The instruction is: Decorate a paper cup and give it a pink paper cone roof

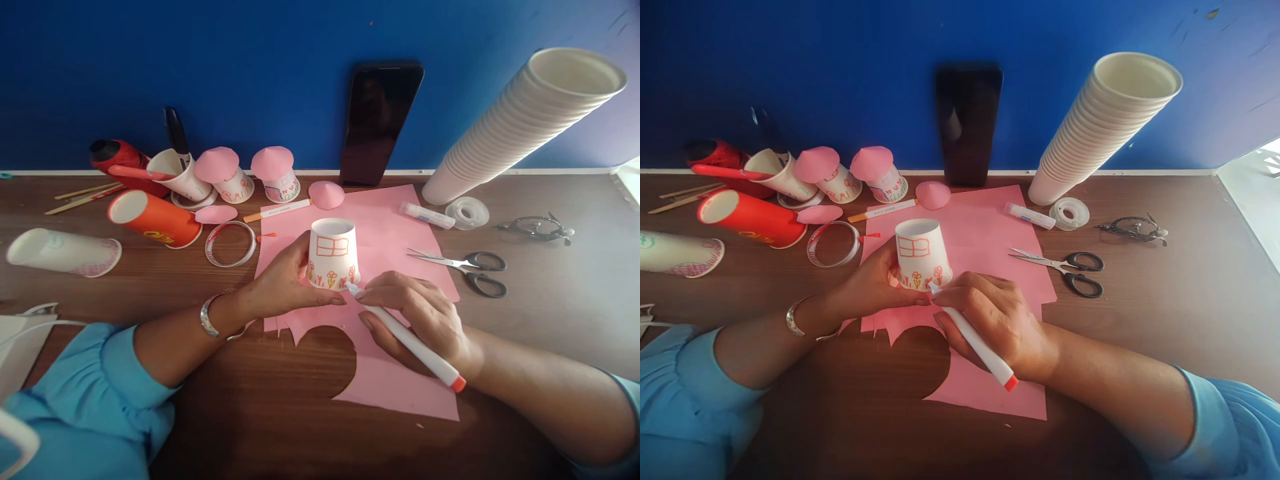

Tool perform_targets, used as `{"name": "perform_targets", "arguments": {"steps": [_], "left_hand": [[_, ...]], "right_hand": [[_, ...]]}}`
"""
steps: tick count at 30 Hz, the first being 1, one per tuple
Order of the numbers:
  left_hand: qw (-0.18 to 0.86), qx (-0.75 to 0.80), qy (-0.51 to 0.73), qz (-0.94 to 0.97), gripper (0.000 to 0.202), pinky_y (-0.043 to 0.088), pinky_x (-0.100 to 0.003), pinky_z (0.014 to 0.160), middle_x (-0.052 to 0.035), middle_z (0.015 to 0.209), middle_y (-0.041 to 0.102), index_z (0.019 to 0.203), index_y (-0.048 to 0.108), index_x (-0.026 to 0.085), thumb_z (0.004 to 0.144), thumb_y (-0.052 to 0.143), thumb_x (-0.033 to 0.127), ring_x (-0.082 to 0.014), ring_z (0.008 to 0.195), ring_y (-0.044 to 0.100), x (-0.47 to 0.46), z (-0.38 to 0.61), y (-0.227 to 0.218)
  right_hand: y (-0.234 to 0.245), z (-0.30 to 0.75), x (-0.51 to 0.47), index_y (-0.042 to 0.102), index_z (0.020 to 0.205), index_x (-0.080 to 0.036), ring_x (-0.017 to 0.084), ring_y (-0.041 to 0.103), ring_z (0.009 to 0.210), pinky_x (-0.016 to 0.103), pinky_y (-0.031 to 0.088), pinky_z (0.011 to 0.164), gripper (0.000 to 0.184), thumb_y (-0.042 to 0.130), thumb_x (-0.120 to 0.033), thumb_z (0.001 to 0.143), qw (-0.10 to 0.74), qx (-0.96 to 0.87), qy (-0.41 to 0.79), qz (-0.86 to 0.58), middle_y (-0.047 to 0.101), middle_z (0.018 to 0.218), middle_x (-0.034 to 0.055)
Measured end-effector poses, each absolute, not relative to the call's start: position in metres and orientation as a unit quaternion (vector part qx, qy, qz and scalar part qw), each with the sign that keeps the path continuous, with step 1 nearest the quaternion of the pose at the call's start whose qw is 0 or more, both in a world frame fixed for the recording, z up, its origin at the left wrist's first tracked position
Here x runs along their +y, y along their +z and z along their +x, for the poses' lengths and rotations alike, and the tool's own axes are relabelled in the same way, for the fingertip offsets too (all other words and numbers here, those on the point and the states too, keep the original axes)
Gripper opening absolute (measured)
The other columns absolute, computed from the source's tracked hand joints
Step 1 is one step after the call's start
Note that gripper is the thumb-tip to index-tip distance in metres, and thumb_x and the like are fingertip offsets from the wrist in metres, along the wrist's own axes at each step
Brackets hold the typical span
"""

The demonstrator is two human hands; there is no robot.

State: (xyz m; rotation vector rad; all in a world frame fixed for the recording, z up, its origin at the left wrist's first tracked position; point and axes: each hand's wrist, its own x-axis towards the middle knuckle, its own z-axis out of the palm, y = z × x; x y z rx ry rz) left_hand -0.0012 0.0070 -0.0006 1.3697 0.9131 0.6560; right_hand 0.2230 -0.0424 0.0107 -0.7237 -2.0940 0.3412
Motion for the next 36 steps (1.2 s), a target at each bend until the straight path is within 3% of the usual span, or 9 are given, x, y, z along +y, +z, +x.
{"name": "perform_targets", "arguments": {"steps": [19,29,33,36], "left_hand": [[0.632,0.415,0.282,0.591,0.074,0.059,-0.049,0.097,-0.0091,0.124,0.070,0.125,0.056,0.024,0.065,0.096,0.034,-0.0330,0.120,0.067,0.0068,-0.0013,0.0029],[0.668,0.406,0.331,0.529,0.080,0.054,-0.053,0.107,-0.0101,0.139,0.062,0.130,0.052,0.026,0.062,0.095,0.030,-0.0367,0.137,0.056,0.0074,0.0002,0.0073],[0.697,0.373,0.338,0.510,0.076,0.052,-0.050,0.110,-0.0108,0.141,0.063,0.131,0.054,0.026,0.066,0.093,0.029,-0.0350,0.137,0.057,0.0094,-0.0027,0.0057],[0.716,0.349,0.338,0.501,0.072,0.051,-0.048,0.111,-0.0107,0.142,0.064,0.133,0.054,0.027,0.071,0.091,0.029,-0.0325,0.136,0.058,0.0112,-0.0070,0.0012]], "right_hand": [[0.0122,0.2269,-0.0453,0.059,0.106,-0.016,0.018,0.068,0.067,0.030,0.056,0.058,0.016,0.061,-0.009,0.092,0.443,-0.834,0.150,-0.292,0.068,0.075,0.0034],[0.0061,0.2279,-0.0432,0.053,0.115,-0.021,0.019,0.070,0.076,0.031,0.059,0.064,0.023,0.063,-0.016,0.094,0.472,-0.799,0.184,-0.326,0.065,0.086,0.0042],[0.0043,0.2286,-0.0422,0.053,0.116,-0.023,0.020,0.068,0.076,0.035,0.061,0.065,0.027,0.066,-0.016,0.093,0.485,-0.784,0.192,-0.336,0.065,0.087,0.0035],[0.0025,0.2281,-0.0431,0.054,0.119,-0.024,0.023,0.073,0.087,0.038,0.063,0.072,0.029,0.066,-0.017,0.093,0.495,-0.773,0.214,-0.333,0.069,0.096,0.0065]]}}
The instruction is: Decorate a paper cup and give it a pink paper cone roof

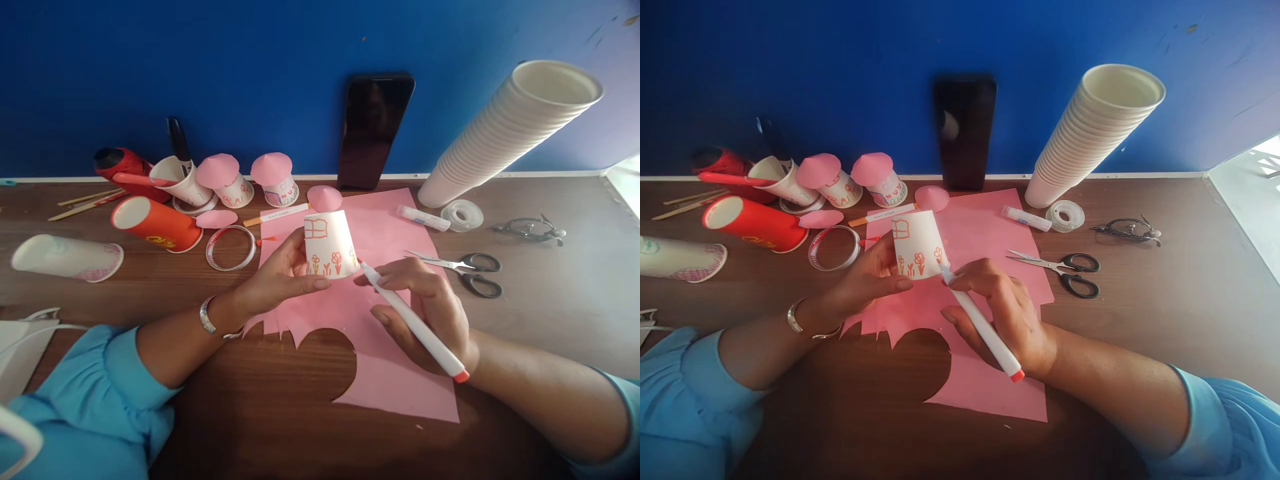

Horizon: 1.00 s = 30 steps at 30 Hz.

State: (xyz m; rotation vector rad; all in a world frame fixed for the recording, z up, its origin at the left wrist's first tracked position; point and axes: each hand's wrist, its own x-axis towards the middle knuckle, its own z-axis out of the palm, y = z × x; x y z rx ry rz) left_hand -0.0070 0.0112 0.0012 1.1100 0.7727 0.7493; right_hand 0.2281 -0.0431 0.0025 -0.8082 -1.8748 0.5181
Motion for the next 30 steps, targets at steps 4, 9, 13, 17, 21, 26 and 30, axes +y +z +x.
{"name": "perform_targets", "arguments": {"steps": [4,9,13,17,21,26,30], "left_hand": [[0.723,0.337,0.334,0.503,0.070,0.047,-0.047,0.116,-0.0107,0.149,0.061,0.135,0.054,0.026,0.074,0.089,0.027,-0.0312,0.141,0.055,0.0121,-0.0101,-0.0029],[0.715,0.342,0.334,0.511,0.071,0.051,-0.048,0.111,-0.0121,0.145,0.062,0.135,0.053,0.026,0.074,0.089,0.028,-0.0331,0.138,0.058,0.0098,-0.0056,0.0012],[0.713,0.322,0.329,0.529,0.071,0.049,-0.050,0.115,-0.0140,0.151,0.057,0.138,0.050,0.025,0.077,0.086,0.027,-0.0344,0.145,0.051,0.0078,-0.0036,0.0029],[0.726,0.297,0.307,0.540,0.072,0.046,-0.052,0.118,-0.0135,0.157,0.051,0.144,0.046,0.028,0.081,0.081,0.026,-0.0333,0.149,0.046,0.0052,-0.0059,-0.0005],[0.725,0.287,0.285,0.558,0.072,0.047,-0.055,0.116,-0.0122,0.147,0.059,0.140,0.052,0.029,0.075,0.085,0.024,-0.0332,0.142,0.053,0.0038,-0.0066,-0.0034],[0.737,0.310,0.265,0.539,0.070,0.056,-0.053,0.101,-0.0101,0.124,0.070,0.126,0.059,0.026,0.065,0.093,0.029,-0.0339,0.122,0.066,0.0055,-0.0049,0.0010],[0.726,0.327,0.269,0.543,0.057,0.058,-0.051,0.094,-0.0093,0.112,0.073,0.118,0.059,0.023,0.072,0.090,0.034,-0.0316,0.109,0.071,0.0059,-0.0043,0.0051]], "right_hand": [[0.0019,0.2270,-0.0444,0.055,0.120,-0.023,0.025,0.076,0.101,0.039,0.066,0.080,0.028,0.066,-0.019,0.095,0.497,-0.774,0.231,-0.318,0.069,0.101,0.0076],[0.0033,0.2283,-0.0443,0.055,0.119,-0.022,0.023,0.076,0.097,0.037,0.066,0.081,0.029,0.068,-0.018,0.094,0.490,-0.781,0.227,-0.314,0.070,0.102,0.0082],[0.0016,0.2286,-0.0447,0.054,0.119,-0.022,0.023,0.076,0.096,0.036,0.066,0.080,0.027,0.067,-0.019,0.095,0.472,-0.790,0.241,-0.309,0.070,0.102,0.0083],[0.0010,0.2273,-0.0459,0.053,0.121,-0.023,0.024,0.077,0.095,0.038,0.067,0.077,0.029,0.065,-0.018,0.095,0.460,-0.797,0.249,-0.301,0.070,0.100,0.0078],[0.0032,0.2248,-0.0469,0.053,0.121,-0.022,0.024,0.077,0.093,0.037,0.067,0.074,0.029,0.065,-0.019,0.095,0.462,-0.804,0.258,-0.272,0.069,0.096,0.0069],[0.0058,0.2217,-0.0484,0.055,0.120,-0.022,0.023,0.076,0.092,0.036,0.067,0.074,0.028,0.065,-0.017,0.094,0.452,-0.810,0.269,-0.260,0.071,0.096,0.0065],[0.0074,0.2227,-0.0484,0.055,0.121,-0.021,0.023,0.077,0.093,0.037,0.067,0.075,0.029,0.064,-0.015,0.095,0.455,-0.812,0.262,-0.253,0.071,0.096,0.0063]]}}
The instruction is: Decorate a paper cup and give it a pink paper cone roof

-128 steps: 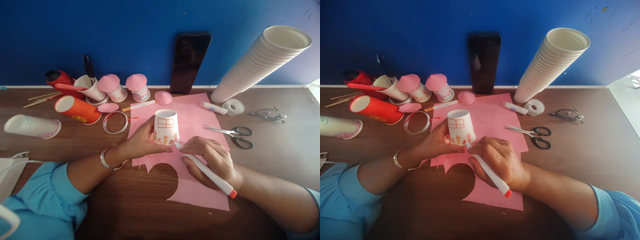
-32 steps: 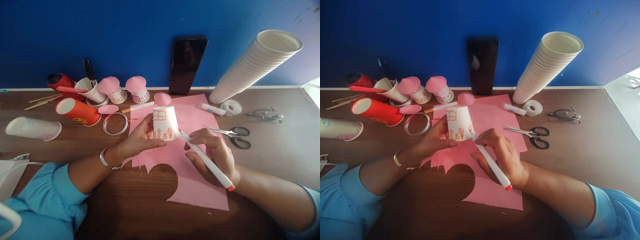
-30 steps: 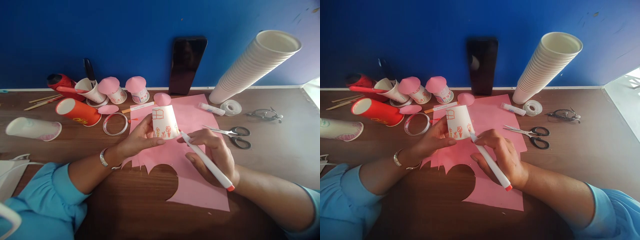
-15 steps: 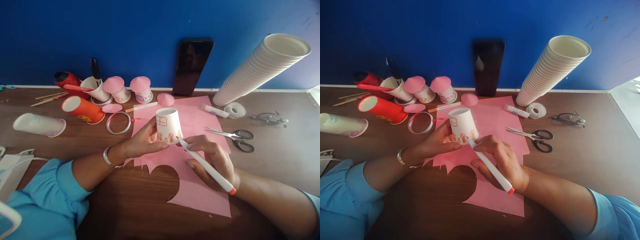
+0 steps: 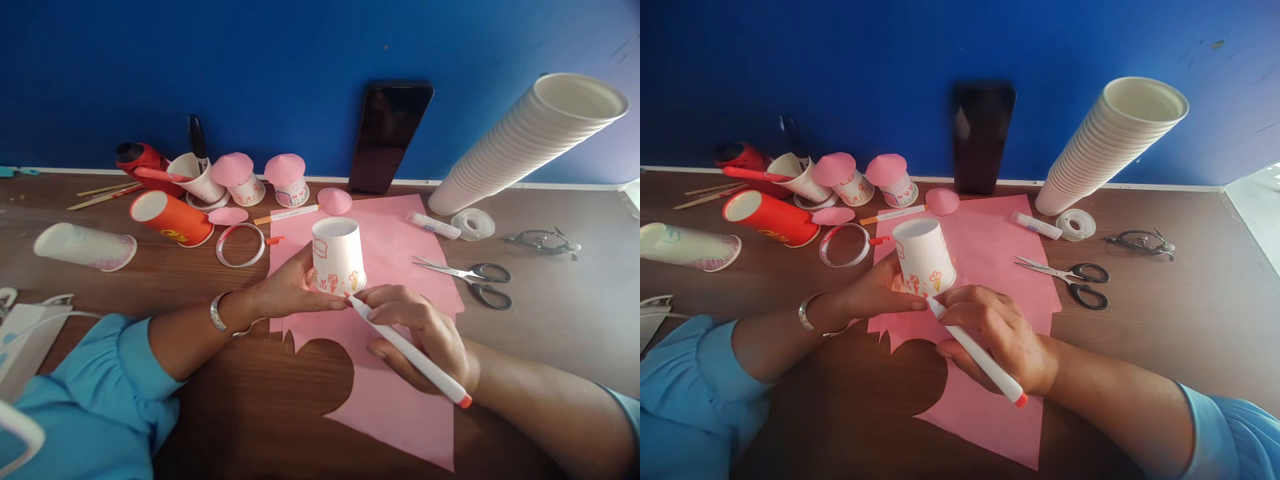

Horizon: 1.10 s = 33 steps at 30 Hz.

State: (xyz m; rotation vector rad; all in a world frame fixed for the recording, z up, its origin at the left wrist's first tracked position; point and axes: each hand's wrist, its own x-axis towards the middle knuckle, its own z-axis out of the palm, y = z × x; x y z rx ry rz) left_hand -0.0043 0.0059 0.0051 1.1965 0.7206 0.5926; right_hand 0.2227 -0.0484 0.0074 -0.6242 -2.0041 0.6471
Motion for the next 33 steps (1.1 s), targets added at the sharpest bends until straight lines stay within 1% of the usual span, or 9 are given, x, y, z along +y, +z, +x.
{"name": "perform_targets", "arguments": {"steps": [2,5,9,15,21,26,30,33], "left_hand": [[0.709,0.341,0.279,0.551,0.060,0.057,-0.051,0.096,-0.0102,0.118,0.072,0.121,0.057,0.023,0.073,0.090,0.035,-0.0319,0.114,0.069,0.0060,-0.0046,0.0056],[0.697,0.354,0.285,0.554,0.062,0.057,-0.049,0.098,-0.0099,0.126,0.069,0.127,0.054,0.024,0.076,0.088,0.034,-0.0313,0.120,0.066,0.0067,-0.0053,0.0053],[0.703,0.357,0.280,0.548,0.058,0.057,-0.048,0.098,-0.0091,0.123,0.069,0.125,0.054,0.024,0.078,0.087,0.034,-0.0307,0.119,0.068,0.0076,-0.0041,0.0060],[0.701,0.366,0.275,0.547,0.057,0.058,-0.047,0.097,-0.0094,0.123,0.071,0.124,0.055,0.024,0.078,0.087,0.035,-0.0305,0.118,0.068,0.0072,-0.0018,0.0088],[0.698,0.374,0.272,0.547,0.061,0.057,-0.045,0.097,-0.0099,0.127,0.069,0.126,0.054,0.023,0.077,0.088,0.033,-0.0308,0.123,0.066,0.0076,-0.0020,0.0100],[0.698,0.370,0.273,0.549,0.063,0.057,-0.047,0.098,-0.0102,0.126,0.071,0.127,0.054,0.023,0.076,0.089,0.035,-0.0318,0.121,0.067,0.0074,-0.0014,0.0081],[0.695,0.373,0.278,0.549,0.064,0.057,-0.048,0.100,-0.0108,0.129,0.069,0.127,0.054,0.024,0.075,0.090,0.035,-0.0333,0.126,0.065,0.0070,-0.0006,0.0071],[0.698,0.364,0.282,0.549,0.061,0.057,-0.047,0.098,-0.0095,0.124,0.071,0.124,0.055,0.023,0.075,0.090,0.033,-0.0317,0.121,0.067,0.0071,0.0000,0.0072]], "right_hand": [[0.0086,0.2241,-0.0480,0.055,0.121,-0.021,0.023,0.077,0.090,0.036,0.066,0.070,0.028,0.063,-0.015,0.094,0.455,-0.819,0.247,-0.246,0.070,0.093,0.0060],[0.0108,0.2259,-0.0474,0.056,0.117,-0.020,0.022,0.075,0.079,0.034,0.063,0.062,0.024,0.063,-0.015,0.094,0.450,-0.826,0.217,-0.263,0.069,0.086,0.0049],[0.0136,0.2261,-0.0476,0.057,0.113,-0.022,0.020,0.072,0.070,0.032,0.060,0.058,0.023,0.063,-0.014,0.093,0.437,-0.828,0.186,-0.297,0.070,0.079,0.0024],[0.0143,0.2250,-0.0466,0.058,0.113,-0.023,0.020,0.072,0.068,0.031,0.058,0.057,0.022,0.063,-0.014,0.093,0.435,-0.829,0.168,-0.307,0.070,0.078,0.0018],[0.0133,0.2251,-0.0442,0.057,0.110,-0.020,0.019,0.072,0.069,0.030,0.060,0.057,0.015,0.062,-0.016,0.096,0.435,-0.833,0.156,-0.305,0.069,0.079,0.0026],[0.0124,0.2246,-0.0430,0.057,0.108,-0.020,0.018,0.072,0.069,0.030,0.060,0.057,0.012,0.062,-0.017,0.097,0.432,-0.836,0.149,-0.303,0.069,0.078,0.0033],[0.0127,0.2236,-0.0429,0.057,0.107,-0.019,0.019,0.071,0.070,0.030,0.059,0.057,0.010,0.060,-0.017,0.098,0.429,-0.838,0.148,-0.302,0.069,0.078,0.0035],[0.0128,0.2233,-0.0432,0.057,0.106,-0.019,0.018,0.071,0.069,0.029,0.059,0.057,0.010,0.061,-0.016,0.098,0.431,-0.837,0.147,-0.303,0.069,0.078,0.0036]]}}
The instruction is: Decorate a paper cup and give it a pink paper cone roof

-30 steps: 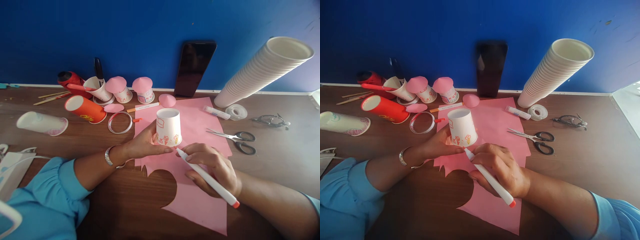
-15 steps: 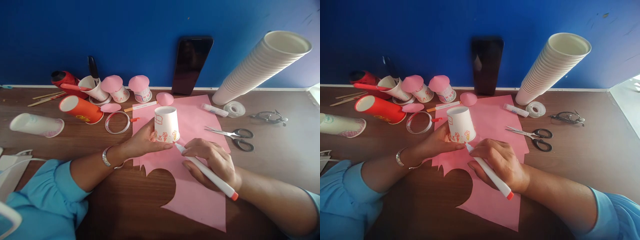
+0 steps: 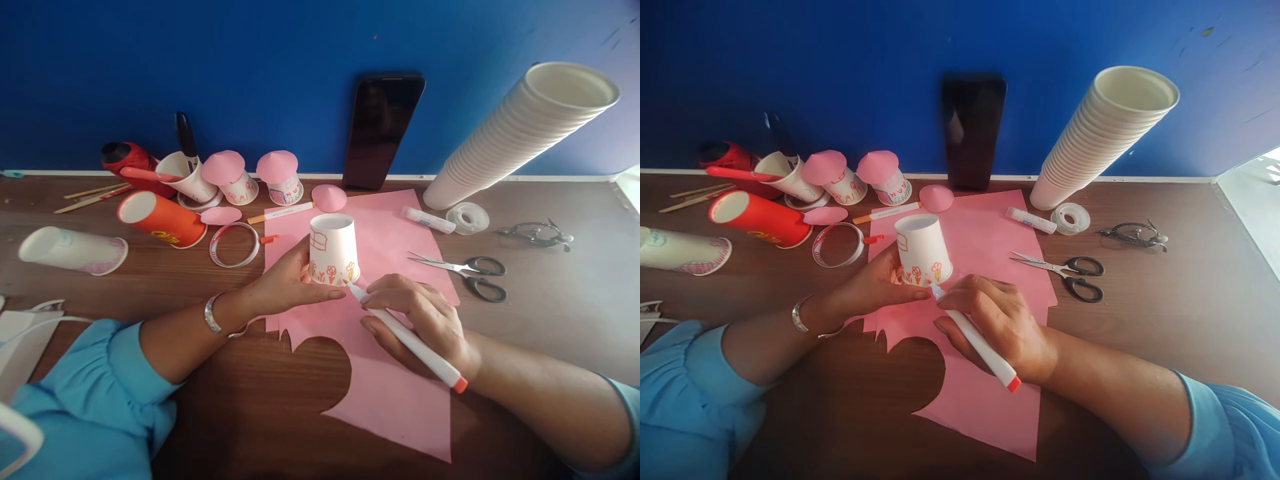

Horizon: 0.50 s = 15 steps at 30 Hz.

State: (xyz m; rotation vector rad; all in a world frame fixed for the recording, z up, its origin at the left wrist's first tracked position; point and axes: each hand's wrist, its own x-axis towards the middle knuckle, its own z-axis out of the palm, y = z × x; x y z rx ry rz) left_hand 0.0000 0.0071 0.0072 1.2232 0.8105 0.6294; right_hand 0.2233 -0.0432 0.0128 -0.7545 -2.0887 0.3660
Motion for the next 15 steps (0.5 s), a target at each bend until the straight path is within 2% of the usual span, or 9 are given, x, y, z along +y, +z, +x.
{"name": "perform_targets", "arguments": {"steps": [5,15], "left_hand": [[0.707,0.350,0.282,0.545,0.055,0.059,-0.043,0.093,-0.0061,0.115,0.073,0.121,0.056,0.023,0.077,0.089,0.031,-0.0271,0.111,0.071,0.0077,0.0001,0.0076],[0.696,0.378,0.270,0.547,0.068,0.056,-0.046,0.099,-0.0116,0.133,0.067,0.130,0.053,0.023,0.074,0.090,0.033,-0.0334,0.128,0.064,0.0071,-0.0006,0.0087]], "right_hand": [[0.0129,0.2237,-0.0438,0.058,0.105,-0.018,0.018,0.072,0.070,0.029,0.059,0.058,0.010,0.062,-0.015,0.096,0.429,-0.839,0.149,-0.301,0.069,0.077,0.0035],[0.0144,0.2253,-0.0432,0.060,0.107,-0.018,0.019,0.072,0.072,0.030,0.060,0.060,0.011,0.062,-0.016,0.096,0.432,-0.836,0.142,-0.309,0.070,0.081,0.0044]]}}
